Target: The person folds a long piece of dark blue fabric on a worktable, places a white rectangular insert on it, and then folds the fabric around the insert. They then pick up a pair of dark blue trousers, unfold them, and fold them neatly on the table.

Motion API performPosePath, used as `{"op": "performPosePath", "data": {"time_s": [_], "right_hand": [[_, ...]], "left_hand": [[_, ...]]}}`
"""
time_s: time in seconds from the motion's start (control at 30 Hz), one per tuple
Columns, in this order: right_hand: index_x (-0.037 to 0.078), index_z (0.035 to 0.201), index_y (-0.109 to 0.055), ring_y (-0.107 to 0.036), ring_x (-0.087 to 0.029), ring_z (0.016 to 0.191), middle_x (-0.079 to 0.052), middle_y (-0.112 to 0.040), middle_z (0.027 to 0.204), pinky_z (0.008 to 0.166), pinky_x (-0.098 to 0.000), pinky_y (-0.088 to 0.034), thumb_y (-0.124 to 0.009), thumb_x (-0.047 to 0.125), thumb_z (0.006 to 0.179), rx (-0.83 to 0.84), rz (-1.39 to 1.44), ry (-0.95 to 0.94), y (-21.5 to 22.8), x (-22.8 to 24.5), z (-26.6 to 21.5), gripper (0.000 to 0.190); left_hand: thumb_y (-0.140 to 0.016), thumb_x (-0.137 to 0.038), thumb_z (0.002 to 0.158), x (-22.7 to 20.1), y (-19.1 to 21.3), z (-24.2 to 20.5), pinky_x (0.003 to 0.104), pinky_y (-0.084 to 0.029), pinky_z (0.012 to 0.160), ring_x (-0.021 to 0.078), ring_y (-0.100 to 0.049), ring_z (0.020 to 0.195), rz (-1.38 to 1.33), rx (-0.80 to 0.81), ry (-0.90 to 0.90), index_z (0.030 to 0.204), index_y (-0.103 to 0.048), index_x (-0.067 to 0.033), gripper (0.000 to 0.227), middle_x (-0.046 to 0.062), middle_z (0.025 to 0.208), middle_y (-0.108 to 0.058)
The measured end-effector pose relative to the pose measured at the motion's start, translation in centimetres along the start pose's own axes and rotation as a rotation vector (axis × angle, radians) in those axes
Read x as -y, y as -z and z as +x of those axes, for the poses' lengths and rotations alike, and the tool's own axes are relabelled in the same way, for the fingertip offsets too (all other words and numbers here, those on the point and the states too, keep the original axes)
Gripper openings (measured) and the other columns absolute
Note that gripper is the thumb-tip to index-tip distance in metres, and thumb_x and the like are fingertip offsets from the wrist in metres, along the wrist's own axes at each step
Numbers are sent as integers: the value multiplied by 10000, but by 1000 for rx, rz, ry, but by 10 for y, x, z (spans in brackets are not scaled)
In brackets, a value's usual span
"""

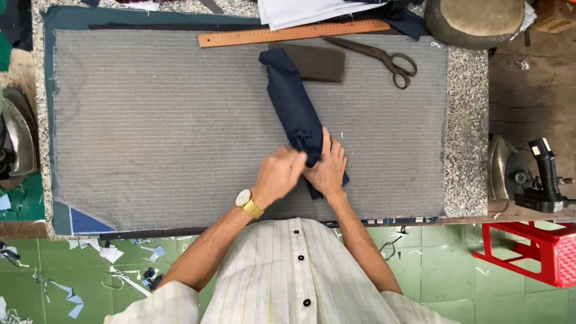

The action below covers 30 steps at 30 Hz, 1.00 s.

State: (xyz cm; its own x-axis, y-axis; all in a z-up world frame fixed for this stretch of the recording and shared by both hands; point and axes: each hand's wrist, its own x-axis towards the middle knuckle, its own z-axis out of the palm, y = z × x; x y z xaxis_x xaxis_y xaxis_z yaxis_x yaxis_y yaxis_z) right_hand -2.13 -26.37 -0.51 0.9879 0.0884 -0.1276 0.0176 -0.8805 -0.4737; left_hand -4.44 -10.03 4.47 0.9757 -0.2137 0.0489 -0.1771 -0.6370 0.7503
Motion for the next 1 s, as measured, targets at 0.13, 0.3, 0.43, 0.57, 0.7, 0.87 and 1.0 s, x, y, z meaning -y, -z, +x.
{"op": "performPosePath", "data": {"time_s": [0.13,0.3,0.43,0.57,0.7,0.87,1.0], "right_hand": [[197,1653,-209,-509,-389,1190,-188,-486,1387,927,-511,-420,-826,464,663,28,11,-48,3,0,3,1197],[204,1658,-218,-504,-417,1309,-213,-486,1436,1046,-514,-415,-821,423,739,99,183,-83,20,-6,10,1120],[214,1653,-237,-492,-422,1374,-225,-477,1500,1089,-537,-420,-846,416,736,195,287,-111,37,-4,12,1120],[161,1635,-305,-466,-474,1398,-290,-471,1519,1115,-553,-414,-874,412,694,280,500,-186,50,-11,-6,1129],[129,1633,-318,-439,-496,1404,-350,-445,1516,1096,-567,-416,-894,329,723,391,827,-252,85,-6,-44,1096],[172,1599,-429,-522,-332,1340,-235,-540,1502,1038,-473,-480,-911,130,648,399,1163,-361,79,-71,-81,1067],[79,1594,-378,-625,-284,1209,-169,-602,1428,1013,-375,-510,-783,140,658,356,1290,-477,87,-68,-78,1022]], "left_hand": [[-619,-185,974,32,-6,22,427,-530,776,363,-642,896,132,-309,2,1061,-608,-62,150,166,883,-613],[-638,-186,967,45,-21,21,477,-583,773,390,-689,935,86,-213,10,1253,-595,-125,296,146,1020,-611],[-583,-289,989,62,-42,25,480,-587,697,364,-713,828,99,-186,4,1119,-573,-184,167,100,900,-614],[-551,-248,954,59,-20,38,465,-559,603,335,-730,674,266,-221,55,953,-544,-171,77,93,705,-663],[-532,-299,945,54,37,65,516,-538,606,397,-731,668,276,-267,158,935,-510,-159,142,160,684,-689],[-331,-308,1032,65,162,119,232,-496,571,117,-578,489,-665,-797,283,781,-496,-200,320,-55,584,-560],[-456,73,1009,51,237,129,223,-471,412,137,-607,498,-183,-976,-58,929,-465,-115,205,40,757,-597]]}}
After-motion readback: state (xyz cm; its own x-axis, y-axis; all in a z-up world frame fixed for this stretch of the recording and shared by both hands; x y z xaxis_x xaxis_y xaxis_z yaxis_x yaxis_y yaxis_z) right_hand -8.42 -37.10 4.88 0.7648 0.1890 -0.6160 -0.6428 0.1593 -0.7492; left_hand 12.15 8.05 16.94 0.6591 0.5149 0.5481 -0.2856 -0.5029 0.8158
